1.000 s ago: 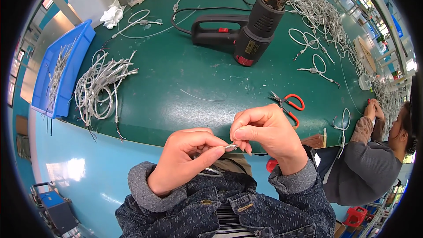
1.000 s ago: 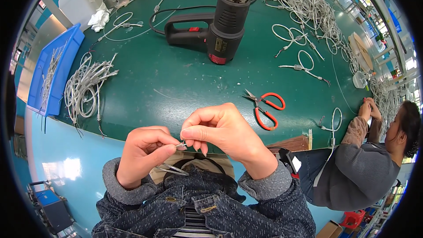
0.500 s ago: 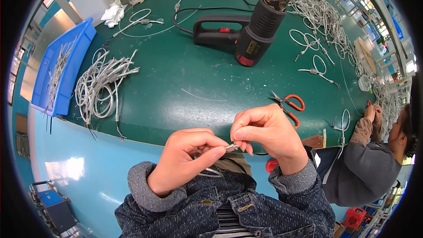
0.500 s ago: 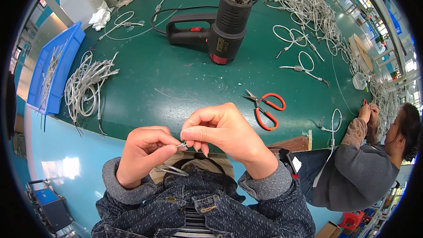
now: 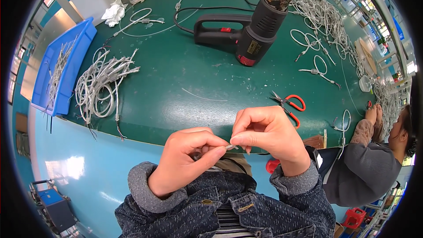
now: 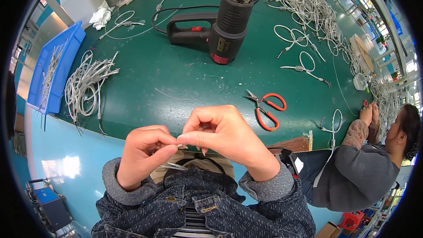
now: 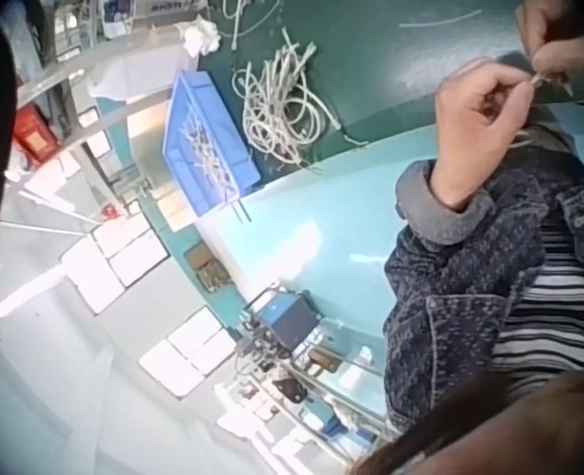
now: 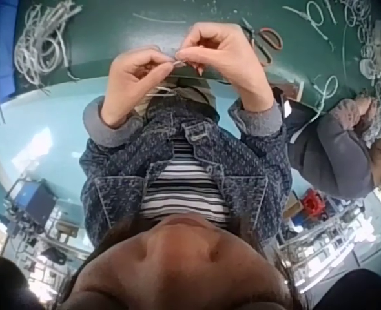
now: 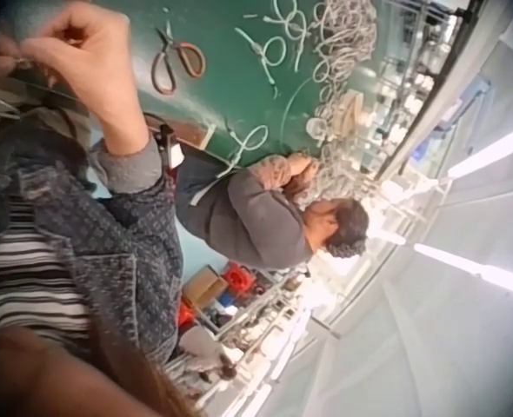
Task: Assembling wire components by cutting wires and using a heat gun for heat-shrink tubing insulation.
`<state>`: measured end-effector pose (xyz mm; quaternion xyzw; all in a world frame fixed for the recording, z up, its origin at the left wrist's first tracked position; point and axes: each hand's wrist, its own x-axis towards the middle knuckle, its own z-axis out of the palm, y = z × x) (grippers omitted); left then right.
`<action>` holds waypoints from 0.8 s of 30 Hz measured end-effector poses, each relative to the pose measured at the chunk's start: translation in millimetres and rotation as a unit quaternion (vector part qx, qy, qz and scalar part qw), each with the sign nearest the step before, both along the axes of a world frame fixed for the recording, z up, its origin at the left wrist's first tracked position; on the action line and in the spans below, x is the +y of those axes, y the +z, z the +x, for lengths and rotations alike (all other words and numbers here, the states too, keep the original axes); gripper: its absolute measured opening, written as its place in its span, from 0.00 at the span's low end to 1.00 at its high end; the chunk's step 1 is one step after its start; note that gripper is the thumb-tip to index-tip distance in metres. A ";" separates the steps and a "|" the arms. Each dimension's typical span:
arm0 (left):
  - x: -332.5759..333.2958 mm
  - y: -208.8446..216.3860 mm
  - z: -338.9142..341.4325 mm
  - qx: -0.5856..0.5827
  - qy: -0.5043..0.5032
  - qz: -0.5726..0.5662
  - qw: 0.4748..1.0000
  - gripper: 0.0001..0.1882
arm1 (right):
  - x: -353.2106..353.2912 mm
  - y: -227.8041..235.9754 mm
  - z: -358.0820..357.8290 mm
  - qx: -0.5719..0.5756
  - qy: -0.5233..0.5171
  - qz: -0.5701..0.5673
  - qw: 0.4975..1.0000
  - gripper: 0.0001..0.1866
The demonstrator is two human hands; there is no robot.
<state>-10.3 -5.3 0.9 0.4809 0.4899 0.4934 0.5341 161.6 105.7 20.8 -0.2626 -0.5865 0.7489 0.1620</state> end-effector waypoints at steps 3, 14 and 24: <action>0.8 -0.3 0.5 0.101 0.041 0.087 0.990 0.05 | -1.3 6.7 -0.6 -0.019 -0.026 0.014 0.999 0.03; -1.8 2.4 4.9 0.115 0.071 0.080 0.988 0.06 | 0.5 10.8 0.1 -0.032 -0.003 0.115 0.993 0.03; 0.2 6.0 7.1 0.160 0.085 0.102 0.978 0.05 | 3.8 17.2 -1.6 -0.048 0.032 0.200 0.978 0.05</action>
